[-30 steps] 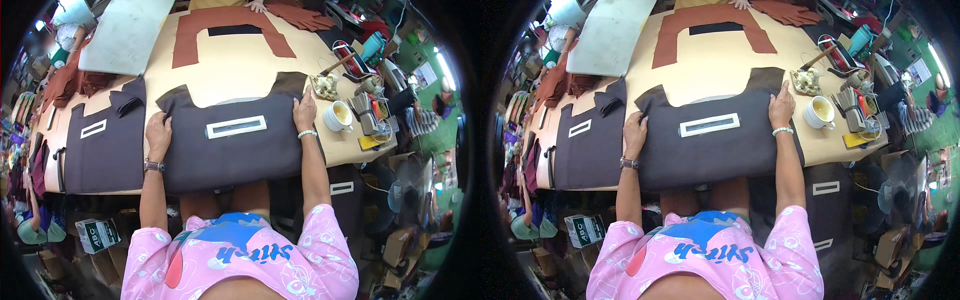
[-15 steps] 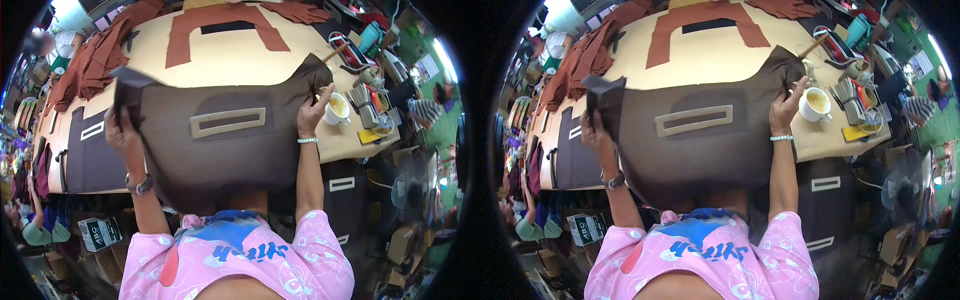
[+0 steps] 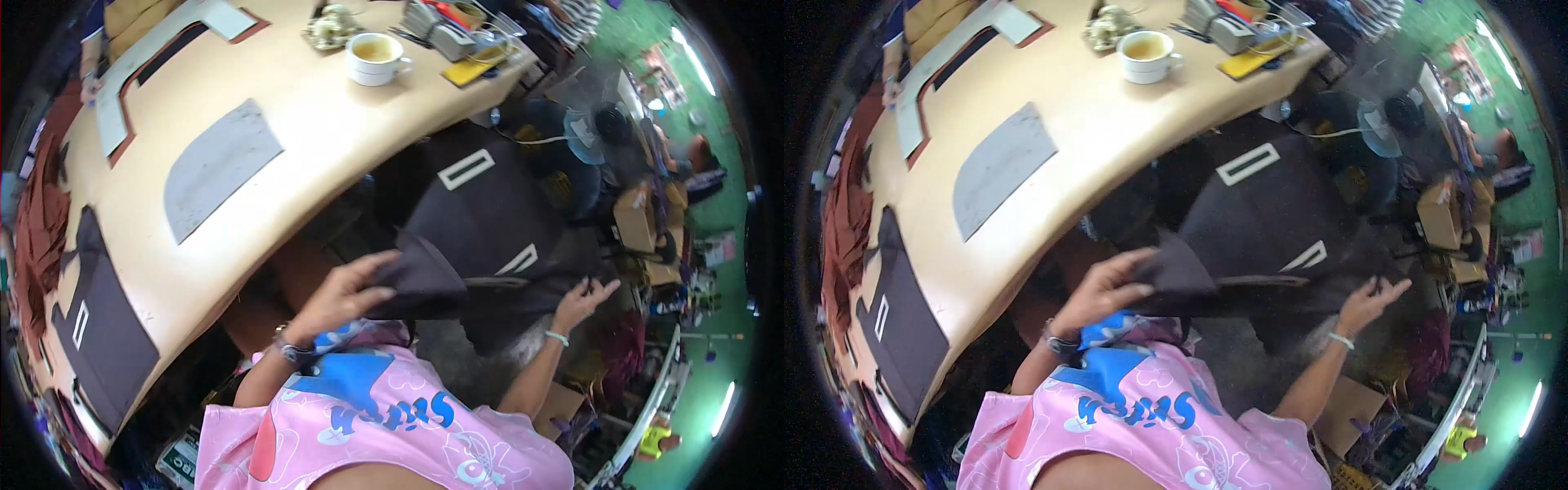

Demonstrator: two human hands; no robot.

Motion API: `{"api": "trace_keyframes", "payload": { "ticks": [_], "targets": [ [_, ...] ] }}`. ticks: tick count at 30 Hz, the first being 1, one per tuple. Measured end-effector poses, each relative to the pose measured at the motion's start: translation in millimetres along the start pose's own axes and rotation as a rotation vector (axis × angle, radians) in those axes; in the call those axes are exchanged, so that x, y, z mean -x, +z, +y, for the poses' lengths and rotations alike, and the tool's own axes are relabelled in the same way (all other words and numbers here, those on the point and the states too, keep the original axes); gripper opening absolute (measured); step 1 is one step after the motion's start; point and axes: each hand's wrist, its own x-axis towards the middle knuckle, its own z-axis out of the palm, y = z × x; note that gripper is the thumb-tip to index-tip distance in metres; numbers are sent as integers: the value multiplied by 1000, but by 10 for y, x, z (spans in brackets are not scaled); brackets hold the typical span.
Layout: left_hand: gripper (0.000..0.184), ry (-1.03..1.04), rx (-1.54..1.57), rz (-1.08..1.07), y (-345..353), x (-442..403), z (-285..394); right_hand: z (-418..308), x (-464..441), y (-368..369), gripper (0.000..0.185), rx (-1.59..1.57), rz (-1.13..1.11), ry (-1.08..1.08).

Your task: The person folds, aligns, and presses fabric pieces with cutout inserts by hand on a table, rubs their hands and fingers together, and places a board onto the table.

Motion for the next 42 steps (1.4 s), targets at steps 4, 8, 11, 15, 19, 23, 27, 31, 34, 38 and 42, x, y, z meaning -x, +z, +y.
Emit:
{"api": "trace_keyframes", "payload": {
  "ticks": [4, 8, 11, 15, 19, 23, 27, 31, 34, 38, 42],
  "targets": [
    [48, -143, -36, -467, 672, -342, -252, 553, -242, -648, 66, 135, -31, 203],
    [32, -93, 3, -533, 917, -400, -321, 806, -552, -346, 69, 291, 0, -65],
    [24, -99, 257, -361, 861, -492, -851, 693, -702, 336, 73, 127, -132, 88],
    [26, -253, 354, 84, 641, -679, -938, 366, -803, 1253, 68, -19, -276, 60],
    [21, -244, 478, 317, 578, -809, -977, 74, -913, 1946, 67, -104, -332, -22],
    [28, -453, 148, 411, 409, -903, -1203, -240, -986, 2322, 66, -106, -353, -92],
    [30, -359, 153, 510, 373, -989, -1262, -387, -1046, 2652, 67, -133, -369, -116],
    [25, -314, 192, 546, 268, -1093, -1302, -468, -1031, 2814, 71, -42, -489, -97],
    [33, -242, 401, 551, 234, -1162, -1184, -351, -879, 2936, 76, 155, -462, -137],
    [87, -398, 292, 621, 58, -1100, -1578, -460, -774, 2831, 81, 289, -485, -106],
    [69, -229, 147, 623, 0, -938, -1428, -726, -704, 2773, 71, -37, -296, -219]
  ]
}}
